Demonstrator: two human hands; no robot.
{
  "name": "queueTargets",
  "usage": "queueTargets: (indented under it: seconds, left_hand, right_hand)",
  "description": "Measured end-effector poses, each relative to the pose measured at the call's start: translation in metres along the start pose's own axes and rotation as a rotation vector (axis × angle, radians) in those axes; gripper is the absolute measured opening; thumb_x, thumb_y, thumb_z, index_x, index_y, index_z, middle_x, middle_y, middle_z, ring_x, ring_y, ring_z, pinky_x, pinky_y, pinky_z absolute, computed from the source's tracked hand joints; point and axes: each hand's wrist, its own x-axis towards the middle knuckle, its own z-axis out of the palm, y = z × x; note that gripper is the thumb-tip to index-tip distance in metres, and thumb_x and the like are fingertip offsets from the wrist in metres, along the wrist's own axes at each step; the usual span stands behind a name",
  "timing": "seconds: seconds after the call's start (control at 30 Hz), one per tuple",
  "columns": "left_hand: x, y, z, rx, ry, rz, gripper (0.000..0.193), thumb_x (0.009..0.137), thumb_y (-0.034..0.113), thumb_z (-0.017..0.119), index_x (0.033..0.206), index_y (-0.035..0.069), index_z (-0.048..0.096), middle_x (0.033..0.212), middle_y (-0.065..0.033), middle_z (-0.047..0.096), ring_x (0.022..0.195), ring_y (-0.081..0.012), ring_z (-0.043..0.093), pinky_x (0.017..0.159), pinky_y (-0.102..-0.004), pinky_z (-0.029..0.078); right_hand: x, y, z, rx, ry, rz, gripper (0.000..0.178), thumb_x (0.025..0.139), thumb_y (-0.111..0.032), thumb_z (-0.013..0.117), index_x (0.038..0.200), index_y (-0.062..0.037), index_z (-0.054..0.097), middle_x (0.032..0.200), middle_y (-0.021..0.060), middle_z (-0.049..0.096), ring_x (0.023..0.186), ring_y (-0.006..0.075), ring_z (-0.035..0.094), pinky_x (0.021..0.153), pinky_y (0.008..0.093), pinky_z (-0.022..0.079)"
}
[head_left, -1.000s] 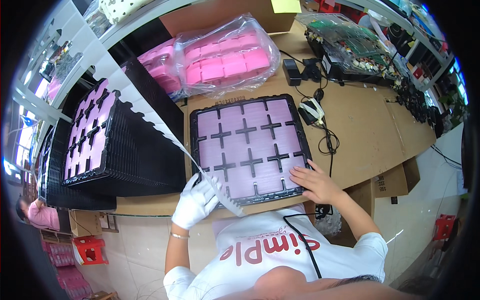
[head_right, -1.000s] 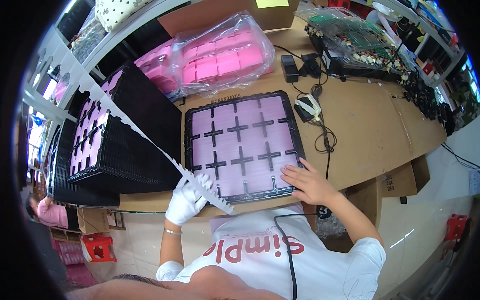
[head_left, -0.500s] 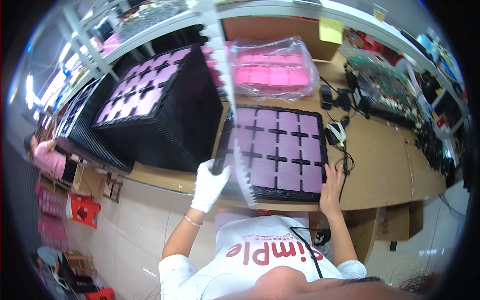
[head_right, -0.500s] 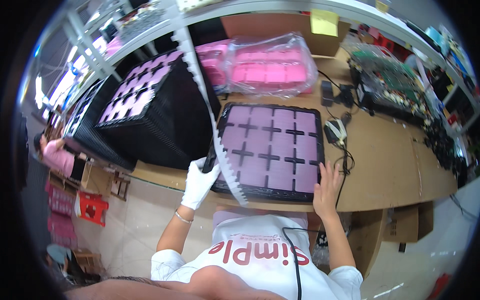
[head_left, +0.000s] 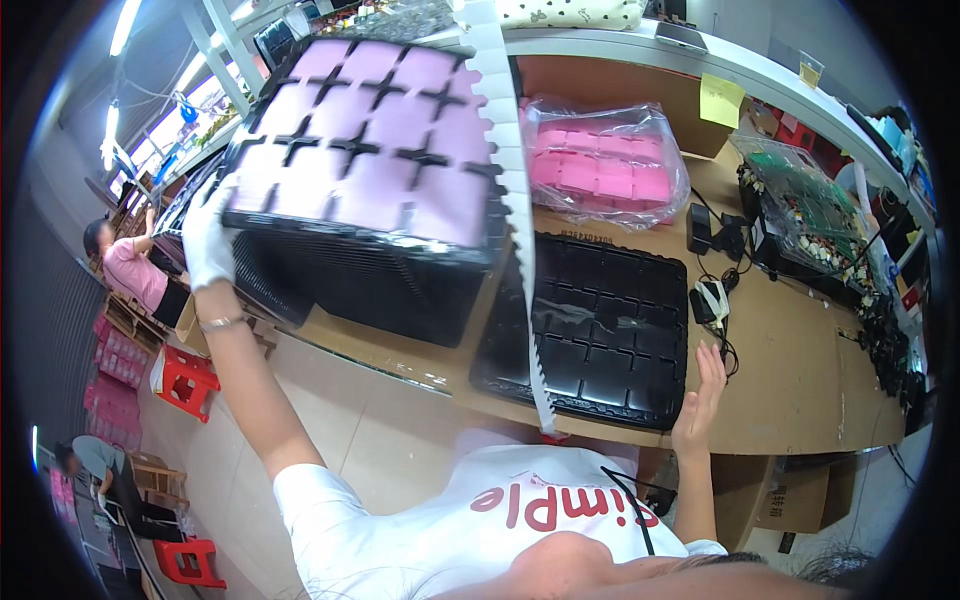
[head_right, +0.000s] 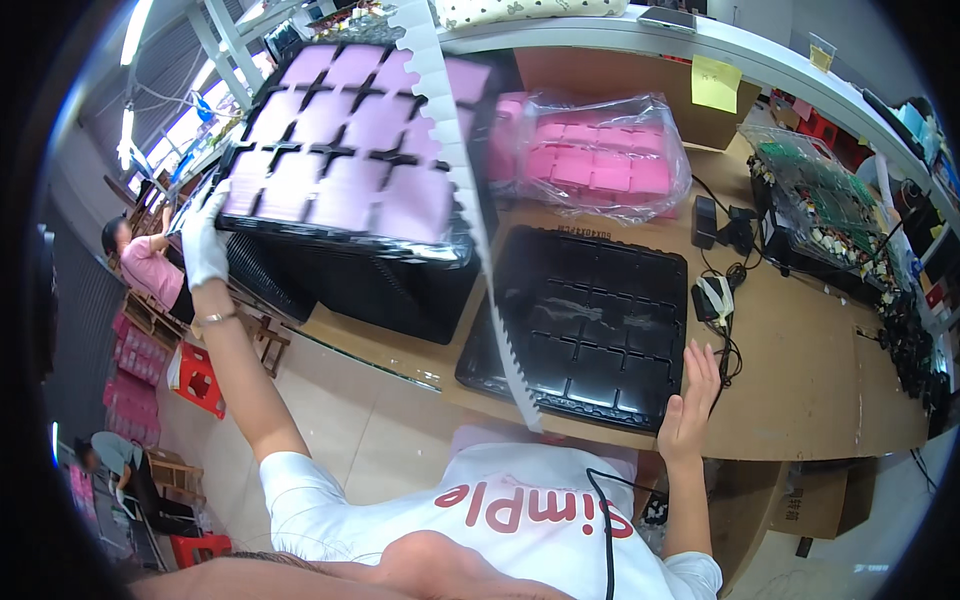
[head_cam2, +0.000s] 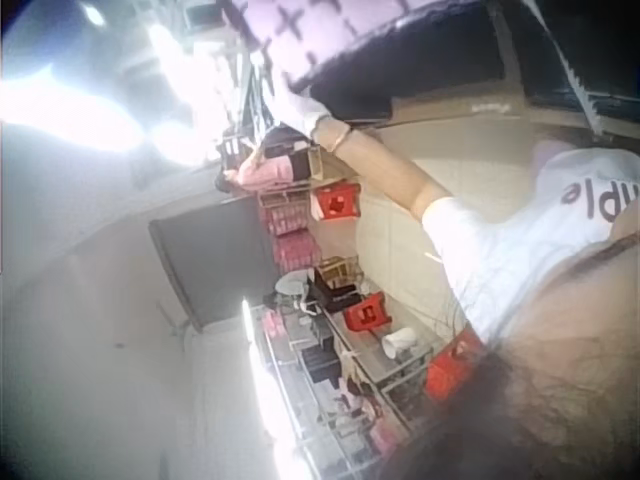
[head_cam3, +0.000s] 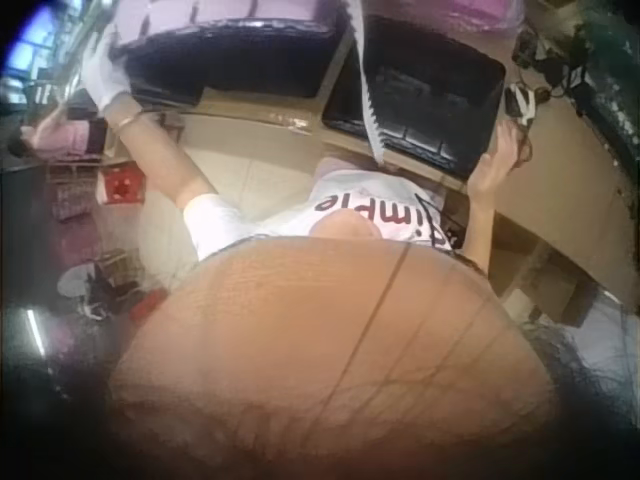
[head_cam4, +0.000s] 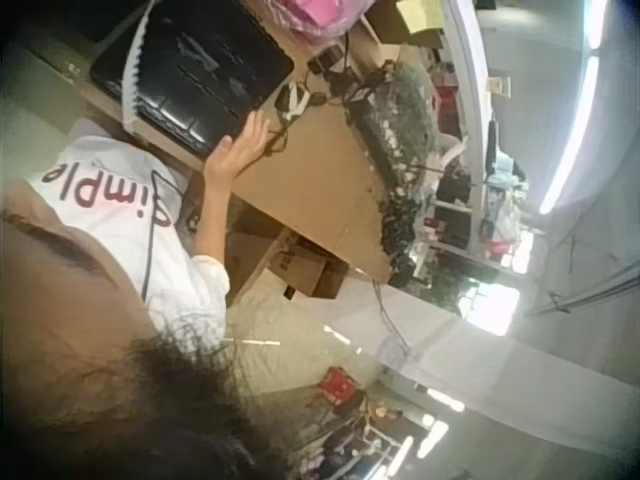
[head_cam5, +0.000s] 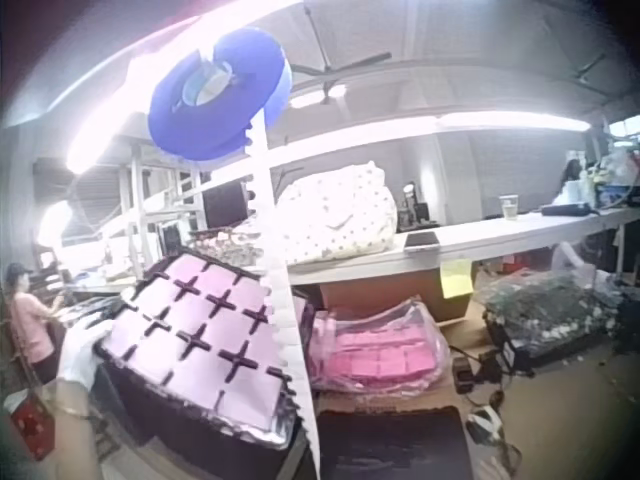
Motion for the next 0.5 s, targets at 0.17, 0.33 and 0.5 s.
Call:
queueTargets:
  seconds: [0.17, 0.33, 0.5]
  left_hand:
    - [0.108, -0.09, -0.083, -0.074, -0.038, -0.267, 0.033, 0.085, 0.006, 0.068, 0.118, -0.001, 0.062, 0.105, -0.0069, 0.07, 0.086, -0.0119, 0.066, 0.069, -0.0217, 0.053]
    - [0.12, -0.102, -0.079, 0.847, -0.143, -0.097, 0.044, 0.08, 0.024, 0.074, 0.115, -0.002, 0.067, 0.113, -0.0122, 0.069, 0.103, -0.0219, 0.065, 0.092, -0.0315, 0.05]
    - [0.054, -0.021, 0.071, 0.692, -0.43, 0.337, 0.05, 0.094, 0.041, 0.059, 0.125, 0.001, 0.061, 0.122, -0.0122, 0.064, 0.111, -0.0203, 0.061, 0.097, -0.0303, 0.044]
  right_hand:
    - [0.0, -0.007, 0.017, 0.042, -0.086, 0.001, 0.056, 0.104, -0.04, 0.029, 0.136, 0.0019, 0.046, 0.141, 0.0193, 0.046, 0.137, 0.0388, 0.034, 0.113, 0.0478, 0.024]
    - [0.005, -0.02, 0.018, 0.057, -0.124, -0.006, 0.05, 0.102, -0.036, 0.035, 0.13, 0.0028, 0.051, 0.136, 0.0201, 0.05, 0.133, 0.0404, 0.038, 0.111, 0.0488, 0.028]
    - [0.022, -0.02, 0.02, 0.046, -0.124, -0.016, 0.048, 0.102, -0.034, 0.035, 0.129, 0.0017, 0.052, 0.135, 0.0197, 0.049, 0.133, 0.0397, 0.038, 0.11, 0.0485, 0.028]
